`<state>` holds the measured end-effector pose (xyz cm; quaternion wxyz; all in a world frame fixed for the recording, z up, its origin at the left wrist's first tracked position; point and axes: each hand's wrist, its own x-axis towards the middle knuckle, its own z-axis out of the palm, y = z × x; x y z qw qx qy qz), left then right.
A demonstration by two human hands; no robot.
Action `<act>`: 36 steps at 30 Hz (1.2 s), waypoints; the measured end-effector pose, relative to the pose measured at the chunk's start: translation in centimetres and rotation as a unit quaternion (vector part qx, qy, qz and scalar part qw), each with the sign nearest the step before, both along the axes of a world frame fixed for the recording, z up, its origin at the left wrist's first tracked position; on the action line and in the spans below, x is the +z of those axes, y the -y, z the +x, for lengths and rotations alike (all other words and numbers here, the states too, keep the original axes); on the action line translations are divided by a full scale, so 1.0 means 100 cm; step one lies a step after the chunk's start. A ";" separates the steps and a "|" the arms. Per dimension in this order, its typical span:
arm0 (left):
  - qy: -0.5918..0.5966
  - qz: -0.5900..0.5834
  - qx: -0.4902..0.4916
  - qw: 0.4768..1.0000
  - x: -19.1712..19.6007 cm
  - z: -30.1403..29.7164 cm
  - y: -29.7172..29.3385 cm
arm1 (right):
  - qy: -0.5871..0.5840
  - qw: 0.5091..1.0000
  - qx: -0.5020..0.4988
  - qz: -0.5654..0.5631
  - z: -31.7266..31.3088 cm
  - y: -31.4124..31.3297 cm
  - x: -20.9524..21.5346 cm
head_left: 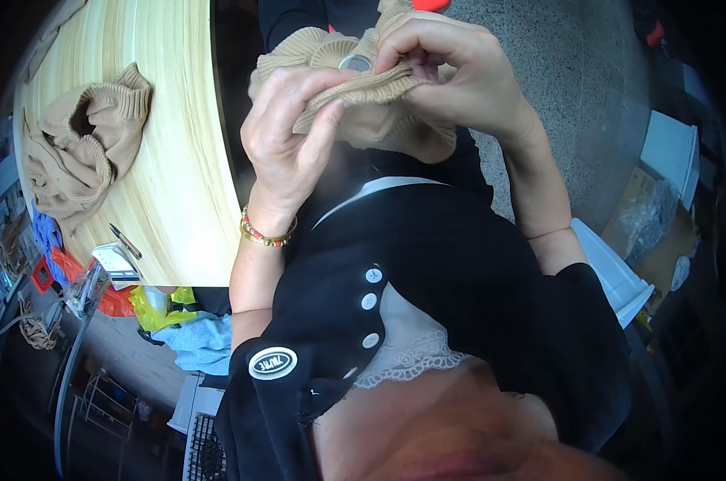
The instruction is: Inspecting knitted sweaters for defects and trimming loose threads.
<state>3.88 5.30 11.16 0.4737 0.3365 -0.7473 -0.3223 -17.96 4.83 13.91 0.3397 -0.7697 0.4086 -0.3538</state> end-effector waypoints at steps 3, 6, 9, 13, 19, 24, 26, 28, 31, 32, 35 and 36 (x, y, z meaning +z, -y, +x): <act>0.038 -0.059 0.046 0.997 -0.002 -0.003 -0.002 | 0.034 0.998 -0.021 -0.057 0.004 -0.001 0.001; 0.087 -0.115 0.056 0.988 -0.003 -0.005 -0.006 | 0.045 0.996 -0.027 -0.077 0.006 -0.005 0.002; 0.103 -0.168 0.076 0.977 -0.006 -0.007 -0.008 | 0.044 0.994 -0.032 -0.090 0.008 -0.011 0.002; 0.129 -0.183 0.096 0.970 -0.012 -0.006 -0.009 | 0.083 0.996 -0.036 -0.003 0.014 -0.020 0.003; 0.098 -0.136 0.006 0.986 -0.016 0.008 -0.012 | 0.092 0.976 0.036 0.193 -0.009 -0.028 0.003; 0.141 -0.131 -0.050 0.980 -0.012 0.024 -0.021 | 0.082 0.973 -0.179 0.119 -0.063 -0.005 -0.061; 0.134 -0.152 -0.042 0.978 -0.014 0.026 -0.018 | -0.111 0.939 -0.315 0.082 -0.086 0.017 -0.103; 0.159 -0.135 -0.050 0.977 -0.013 0.029 -0.018 | 0.021 0.917 -0.282 0.281 -0.107 0.017 -0.140; 0.199 -0.128 -0.049 0.970 -0.008 0.032 -0.019 | 0.134 0.879 -0.205 0.409 -0.109 0.013 -0.184; 0.191 -0.141 -0.037 0.971 -0.005 0.032 -0.018 | 0.075 0.918 -0.179 0.347 -0.109 0.012 -0.191; 0.159 -0.152 0.006 0.975 0.006 0.032 -0.010 | 0.134 0.904 -0.224 0.340 -0.104 0.007 -0.191; 0.149 -0.163 0.020 0.975 0.011 0.032 -0.006 | 0.156 0.905 -0.214 0.332 -0.103 0.009 -0.185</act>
